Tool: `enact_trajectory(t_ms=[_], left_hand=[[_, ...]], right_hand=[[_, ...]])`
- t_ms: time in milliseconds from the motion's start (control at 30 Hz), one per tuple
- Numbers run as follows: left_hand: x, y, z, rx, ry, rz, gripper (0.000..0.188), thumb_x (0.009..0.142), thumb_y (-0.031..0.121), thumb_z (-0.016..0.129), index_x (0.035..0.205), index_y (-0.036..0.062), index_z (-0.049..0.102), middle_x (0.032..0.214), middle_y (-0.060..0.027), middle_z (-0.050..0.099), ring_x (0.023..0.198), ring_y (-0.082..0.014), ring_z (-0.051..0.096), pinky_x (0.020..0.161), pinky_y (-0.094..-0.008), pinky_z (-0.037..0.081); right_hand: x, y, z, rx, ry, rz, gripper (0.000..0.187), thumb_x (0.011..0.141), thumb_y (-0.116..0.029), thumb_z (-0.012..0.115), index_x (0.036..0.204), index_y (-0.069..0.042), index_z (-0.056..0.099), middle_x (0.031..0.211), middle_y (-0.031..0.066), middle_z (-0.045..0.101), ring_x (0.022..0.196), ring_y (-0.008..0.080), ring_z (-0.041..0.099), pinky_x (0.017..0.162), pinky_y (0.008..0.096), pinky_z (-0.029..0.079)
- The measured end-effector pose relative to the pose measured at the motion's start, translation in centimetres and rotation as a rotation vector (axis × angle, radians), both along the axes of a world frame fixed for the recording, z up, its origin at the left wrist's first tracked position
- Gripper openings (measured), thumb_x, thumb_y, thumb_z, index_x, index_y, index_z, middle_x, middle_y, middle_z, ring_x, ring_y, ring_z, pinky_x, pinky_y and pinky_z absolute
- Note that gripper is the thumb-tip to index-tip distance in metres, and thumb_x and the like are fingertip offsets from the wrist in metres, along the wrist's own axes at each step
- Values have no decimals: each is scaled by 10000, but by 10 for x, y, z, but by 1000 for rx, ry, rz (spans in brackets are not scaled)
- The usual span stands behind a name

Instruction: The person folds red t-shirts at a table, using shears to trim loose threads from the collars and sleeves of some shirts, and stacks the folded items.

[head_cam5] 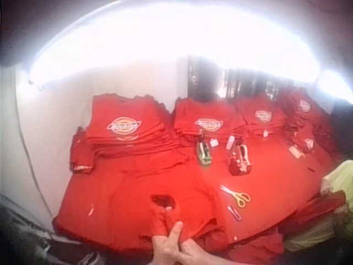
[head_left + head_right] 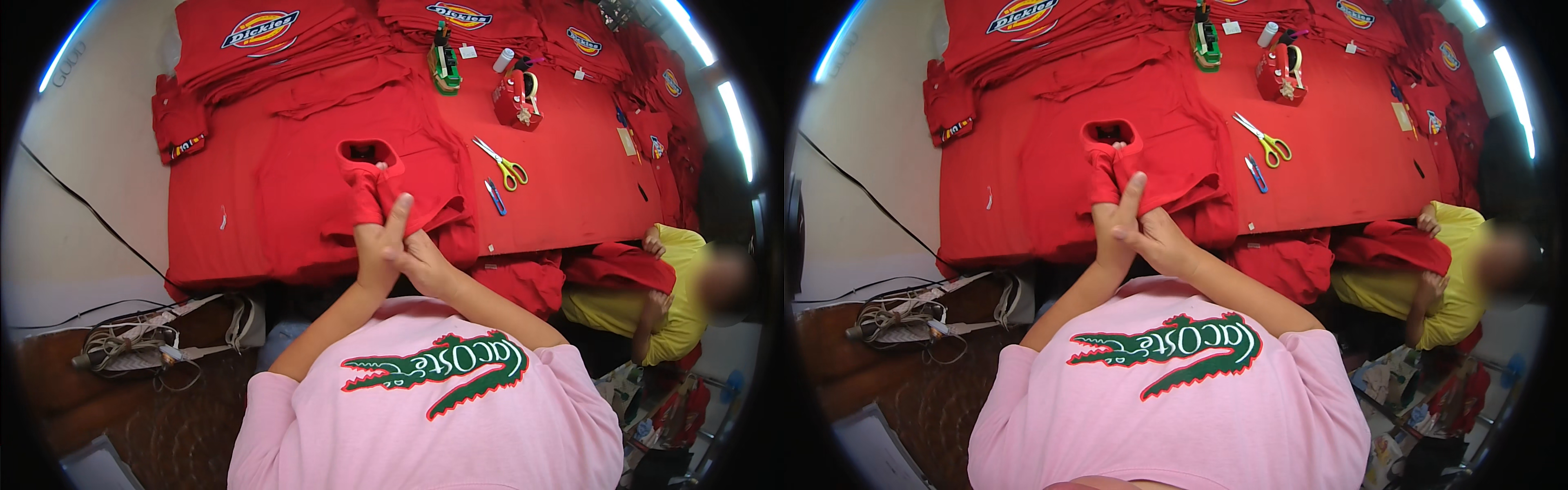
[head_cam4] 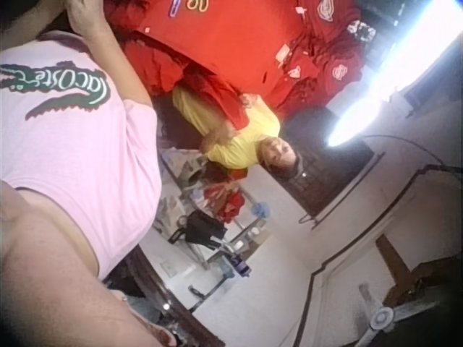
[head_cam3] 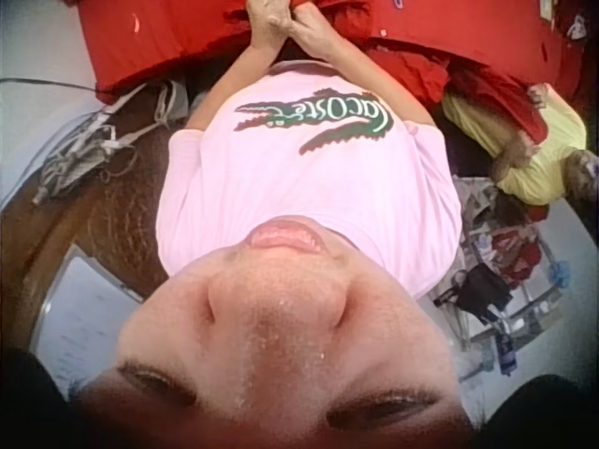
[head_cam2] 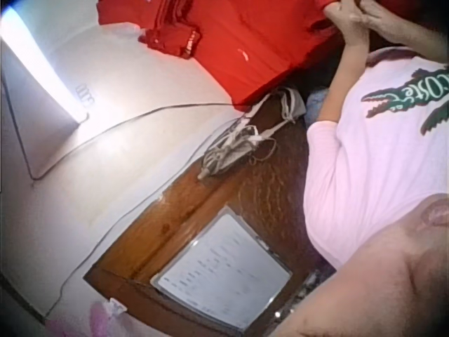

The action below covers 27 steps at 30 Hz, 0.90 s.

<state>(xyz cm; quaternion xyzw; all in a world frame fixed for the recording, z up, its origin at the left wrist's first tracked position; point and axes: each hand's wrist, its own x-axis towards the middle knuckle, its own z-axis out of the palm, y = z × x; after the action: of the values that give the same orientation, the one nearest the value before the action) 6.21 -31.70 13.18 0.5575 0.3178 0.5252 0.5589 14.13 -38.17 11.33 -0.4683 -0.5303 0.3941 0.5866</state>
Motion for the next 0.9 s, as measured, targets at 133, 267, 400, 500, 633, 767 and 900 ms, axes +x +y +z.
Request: enact_trajectory(t_ms=[133,267,400,500,633,767,900], left_hand=[[-21,27,-39,-286,-132,2,157,970,6,696,1121,-33,676,1045,-27,707,956,-91,638,891,-247,510],[-48,30,-48,-303,-61,-86,110,953,41,749,1029,-11,688,946,35,643,872,-57,563,823,-228,470],[-53,30,-35,-261,-23,-146,101,949,60,763,940,-4,686,899,51,610,848,-51,531,803,-229,456],[-54,31,-20,-275,-11,-193,120,943,56,769,903,-19,685,877,48,611,843,-54,532,804,-232,458],[-53,36,-11,-190,-5,-207,111,932,33,772,983,-53,724,922,14,690,883,-63,595,844,-248,489],[-49,35,2,-145,3,-200,216,919,-4,761,1125,-64,738,1049,-65,760,974,-91,663,917,-272,519],[-36,36,7,-91,-16,-230,243,925,-28,731,1164,-66,732,1118,-107,769,1004,-103,680,938,-279,530]], right_hand=[[53,-18,-27,-500,132,183,381,1029,-315,651,1129,36,760,1074,127,767,1088,186,695,992,340,517],[174,-27,-123,-304,-1131,-674,588,878,-317,807,1336,-3,614,1298,246,618,1217,388,585,1036,443,493],[244,-48,-167,-524,-1402,-516,425,927,-235,710,1282,-16,627,1211,185,627,1113,365,620,897,466,553],[252,-38,-165,-600,-1500,-507,336,952,-180,645,1243,-12,649,1071,149,669,939,356,661,781,453,570],[213,-6,-114,-330,-551,-693,251,1006,-118,556,1226,-27,638,775,94,618,617,199,584,615,338,502],[90,3,23,-342,162,-276,188,1061,-151,543,1202,-67,635,813,-37,573,635,25,473,558,183,384],[46,2,77,-288,-269,-204,229,994,-198,722,1115,-13,660,756,-10,550,688,52,478,592,261,403]])
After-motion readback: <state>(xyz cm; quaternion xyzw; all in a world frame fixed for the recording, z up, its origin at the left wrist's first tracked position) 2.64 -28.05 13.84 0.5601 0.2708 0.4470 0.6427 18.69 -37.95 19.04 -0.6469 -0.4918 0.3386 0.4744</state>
